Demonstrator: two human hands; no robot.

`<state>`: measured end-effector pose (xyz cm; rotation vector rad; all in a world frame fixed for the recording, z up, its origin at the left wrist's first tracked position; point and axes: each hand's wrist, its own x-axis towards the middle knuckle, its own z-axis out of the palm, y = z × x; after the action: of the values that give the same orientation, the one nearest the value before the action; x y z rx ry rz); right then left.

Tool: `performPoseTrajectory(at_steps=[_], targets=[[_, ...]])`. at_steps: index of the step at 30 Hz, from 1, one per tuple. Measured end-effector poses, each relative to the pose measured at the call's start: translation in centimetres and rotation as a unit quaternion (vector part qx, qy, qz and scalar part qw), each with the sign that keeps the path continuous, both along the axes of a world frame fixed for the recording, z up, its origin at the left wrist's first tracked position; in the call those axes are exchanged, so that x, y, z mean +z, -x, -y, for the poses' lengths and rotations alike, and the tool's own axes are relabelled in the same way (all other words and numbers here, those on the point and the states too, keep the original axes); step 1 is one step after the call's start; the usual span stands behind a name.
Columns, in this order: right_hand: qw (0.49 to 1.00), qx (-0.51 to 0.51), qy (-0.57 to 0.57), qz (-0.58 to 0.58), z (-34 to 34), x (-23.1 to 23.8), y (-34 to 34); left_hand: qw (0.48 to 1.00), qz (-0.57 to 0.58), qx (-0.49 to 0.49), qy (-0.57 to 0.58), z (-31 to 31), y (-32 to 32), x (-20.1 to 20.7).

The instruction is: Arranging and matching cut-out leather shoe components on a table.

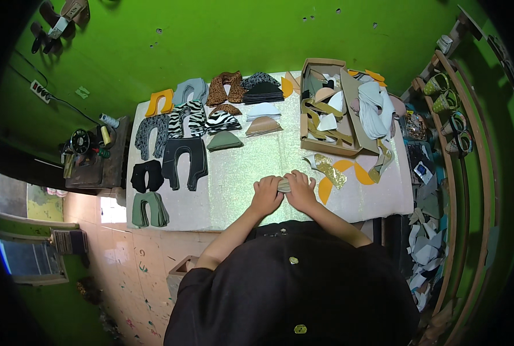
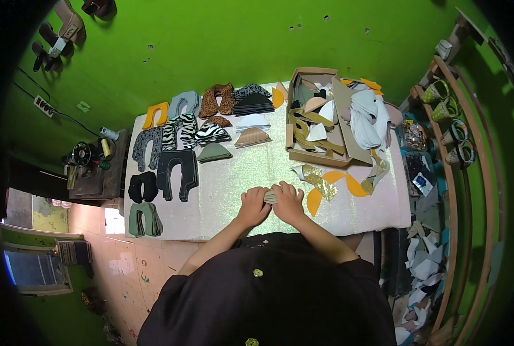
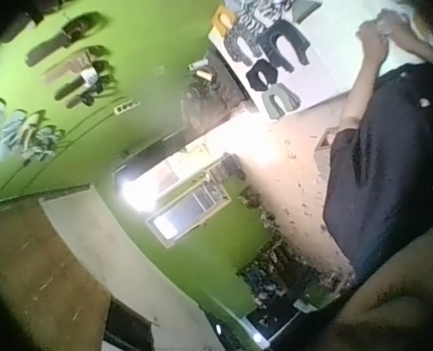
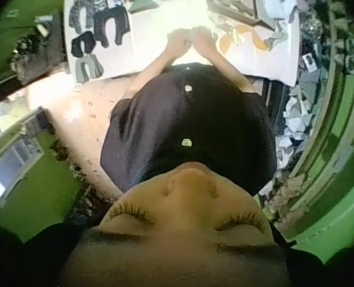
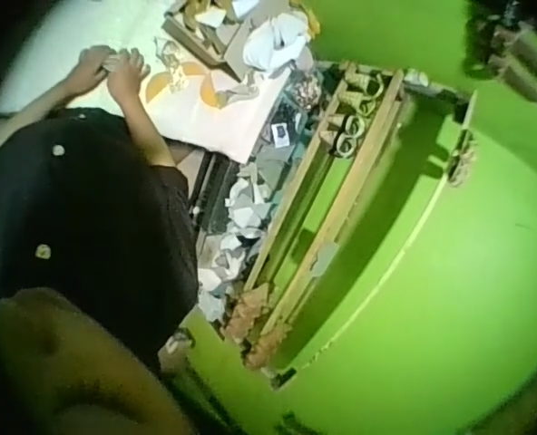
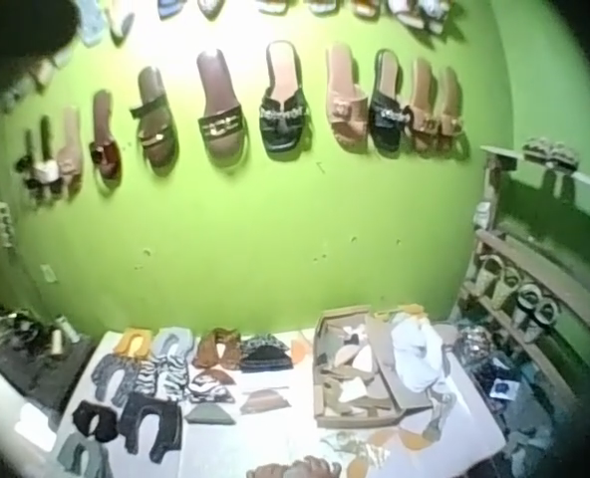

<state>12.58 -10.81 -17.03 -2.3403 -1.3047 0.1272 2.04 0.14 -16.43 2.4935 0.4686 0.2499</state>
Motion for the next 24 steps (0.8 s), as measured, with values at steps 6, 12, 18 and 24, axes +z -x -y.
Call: performPoseTrajectory(at_steps=[6,12,18,24], targets=[[0.985,0.028,-0.043,-0.164,0.5,-0.4,-1.7,0.999,0.038,0.006,-0.009,-0.3,0.2,-1.5],[0.988,0.067,0.031,-0.138,1.2,0.4,-2.3,0.994,0.098,0.018,0.042,-2.1,1.7,-1.2],[0.983,0.055,0.090,-0.147,0.5,0.5,-1.7,0.999,-0.012,0.031,0.027,-3.0,1.2,1.4],[0.993,0.031,0.032,-0.110,-0.3,1.5,-1.6,0.998,-0.008,-0.011,-0.059,-3.3,1.1,1.1]])
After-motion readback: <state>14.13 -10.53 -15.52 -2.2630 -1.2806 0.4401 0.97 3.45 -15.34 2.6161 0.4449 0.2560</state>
